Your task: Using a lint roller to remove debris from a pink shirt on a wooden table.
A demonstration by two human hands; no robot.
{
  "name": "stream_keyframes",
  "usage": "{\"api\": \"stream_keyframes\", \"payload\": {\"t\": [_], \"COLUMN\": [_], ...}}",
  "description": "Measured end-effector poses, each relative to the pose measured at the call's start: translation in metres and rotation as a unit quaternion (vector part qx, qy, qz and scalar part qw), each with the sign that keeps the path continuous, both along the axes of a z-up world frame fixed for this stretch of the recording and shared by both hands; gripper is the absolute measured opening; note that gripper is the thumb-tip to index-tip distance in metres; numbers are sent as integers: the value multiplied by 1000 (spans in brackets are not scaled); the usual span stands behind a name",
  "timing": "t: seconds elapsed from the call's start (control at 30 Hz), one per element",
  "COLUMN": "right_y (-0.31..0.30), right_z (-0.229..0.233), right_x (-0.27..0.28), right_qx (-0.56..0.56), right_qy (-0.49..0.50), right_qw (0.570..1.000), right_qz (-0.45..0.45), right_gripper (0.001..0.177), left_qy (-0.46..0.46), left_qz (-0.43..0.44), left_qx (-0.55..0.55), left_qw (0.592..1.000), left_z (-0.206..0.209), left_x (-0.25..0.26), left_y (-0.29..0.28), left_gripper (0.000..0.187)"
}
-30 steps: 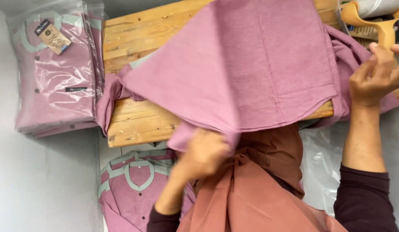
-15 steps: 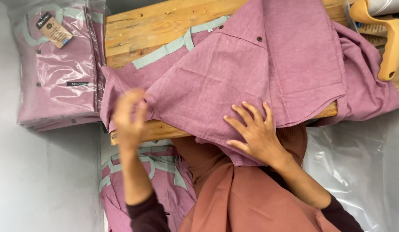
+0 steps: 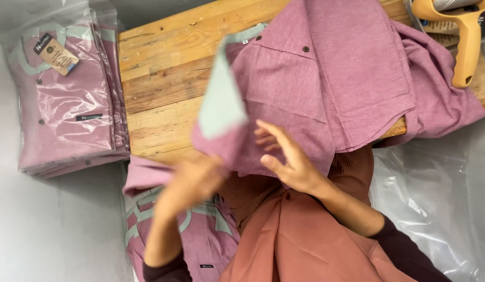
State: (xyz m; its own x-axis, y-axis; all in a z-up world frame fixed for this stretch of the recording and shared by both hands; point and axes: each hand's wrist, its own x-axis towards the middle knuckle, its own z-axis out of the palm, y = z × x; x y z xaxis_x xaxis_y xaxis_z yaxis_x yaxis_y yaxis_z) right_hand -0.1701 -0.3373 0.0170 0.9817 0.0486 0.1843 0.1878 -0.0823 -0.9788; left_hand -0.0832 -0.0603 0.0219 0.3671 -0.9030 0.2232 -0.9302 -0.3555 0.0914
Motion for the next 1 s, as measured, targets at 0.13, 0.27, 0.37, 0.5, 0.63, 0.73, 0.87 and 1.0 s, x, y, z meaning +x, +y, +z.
{"api": "stream_keyframes", "payload": {"t": [0.13, 0.27, 0.37, 0.5, 0.63, 0.73, 0.87, 1.0], "right_y": [23, 26, 11, -7, -28, -53, -77, -77], "right_z": [26, 14, 24, 57, 71, 75, 61, 60], "right_x": [0, -16, -32, -46, -49, -59, -74, -57], "right_qx": [25, 163, 171, 136, 148, 157, -38, -243], "right_qy": [23, 54, 56, 2, -55, -63, -56, 13], "right_qw": [999, 983, 948, 852, 865, 870, 983, 970], "right_qz": [32, 58, 263, 505, 477, 463, 173, -19], "right_gripper": [111, 81, 62, 33, 33, 36, 58, 68], "left_qy": [318, 344, 231, 179, 321, 311, 262, 155], "left_qz": [-165, -272, -198, -15, -157, -190, 1, 195], "left_qx": [6, -63, -205, 18, 87, -77, -194, -176], "left_qw": [934, 896, 930, 984, 930, 928, 945, 952], "left_z": [52, 113, 119, 97, 27, 15, 72, 130], "left_x": [-74, -46, 8, 37, 23, 37, 48, 17], "left_y": [-64, -55, -48, -92, -109, -102, -45, 44], "left_gripper": [12, 25, 28, 61, 69, 43, 36, 46]}}
